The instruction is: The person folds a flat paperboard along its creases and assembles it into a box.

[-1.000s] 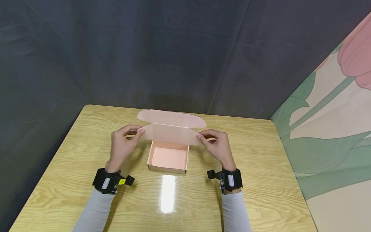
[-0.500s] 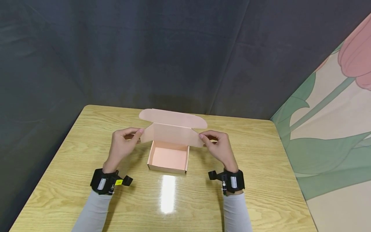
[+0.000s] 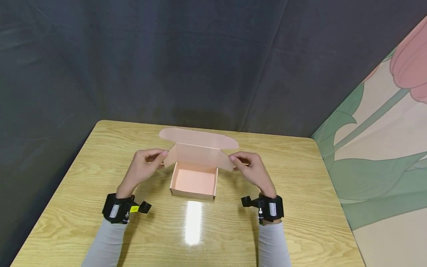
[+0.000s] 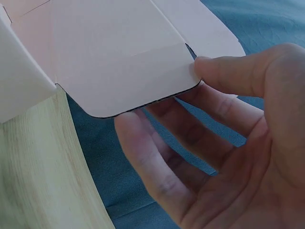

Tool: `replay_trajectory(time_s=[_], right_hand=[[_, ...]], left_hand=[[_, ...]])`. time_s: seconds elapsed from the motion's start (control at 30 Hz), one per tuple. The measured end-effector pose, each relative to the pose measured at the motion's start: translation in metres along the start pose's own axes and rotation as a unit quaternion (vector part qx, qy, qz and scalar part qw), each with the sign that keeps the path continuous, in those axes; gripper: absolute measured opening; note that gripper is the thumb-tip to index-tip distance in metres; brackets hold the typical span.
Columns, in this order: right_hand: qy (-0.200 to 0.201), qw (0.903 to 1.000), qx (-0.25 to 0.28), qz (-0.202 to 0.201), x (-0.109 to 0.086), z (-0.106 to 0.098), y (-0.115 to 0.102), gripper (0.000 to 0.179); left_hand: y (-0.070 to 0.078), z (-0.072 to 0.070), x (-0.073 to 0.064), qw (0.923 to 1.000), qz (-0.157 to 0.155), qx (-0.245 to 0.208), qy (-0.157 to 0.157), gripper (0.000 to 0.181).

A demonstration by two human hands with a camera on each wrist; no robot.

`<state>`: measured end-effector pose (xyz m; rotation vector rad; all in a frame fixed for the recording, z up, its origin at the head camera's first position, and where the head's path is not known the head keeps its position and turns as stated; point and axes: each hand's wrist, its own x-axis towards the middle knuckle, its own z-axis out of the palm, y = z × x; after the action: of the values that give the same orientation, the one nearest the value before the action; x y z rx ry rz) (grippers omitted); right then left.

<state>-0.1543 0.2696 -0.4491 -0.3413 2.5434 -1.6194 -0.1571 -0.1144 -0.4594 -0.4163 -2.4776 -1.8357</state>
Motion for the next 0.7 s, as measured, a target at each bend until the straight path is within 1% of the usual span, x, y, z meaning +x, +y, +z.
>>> replay_trajectory(time_s=[0.17, 0.27, 0.4, 0.53, 0.7], right_hand=[[-0.018, 0.9998, 0.002, -0.002, -0.0004, 0.0018, -0.0016, 0.028], [-0.030, 0.9995, 0.012, 0.002, -0.0029, 0.0016, -0.0018, 0.030], [-0.037, 0.9988, 0.030, 0.008, -0.0075, -0.0005, -0.0017, 0.032], [-0.056, 0.9964, 0.062, 0.012, -0.0085, 0.0003, -0.0015, 0.037], [-0.078, 0.9926, 0.092, 0.015, -0.0042, 0.0062, -0.0021, 0.043]], left_hand=[[0.0011, -0.0005, -0.0013, 0.9989, -0.017, -0.027, -0.035, 0.027], [0.0001, 0.0020, -0.0005, 0.9975, -0.026, -0.042, -0.051, 0.029], [0.0005, 0.0070, 0.0032, 0.9962, -0.030, -0.044, -0.068, 0.033], [0.0029, 0.0084, 0.0046, 0.9959, -0.027, -0.042, -0.076, 0.034], [0.0032, 0.0056, 0.0026, 0.9955, -0.034, -0.042, -0.078, 0.035]])
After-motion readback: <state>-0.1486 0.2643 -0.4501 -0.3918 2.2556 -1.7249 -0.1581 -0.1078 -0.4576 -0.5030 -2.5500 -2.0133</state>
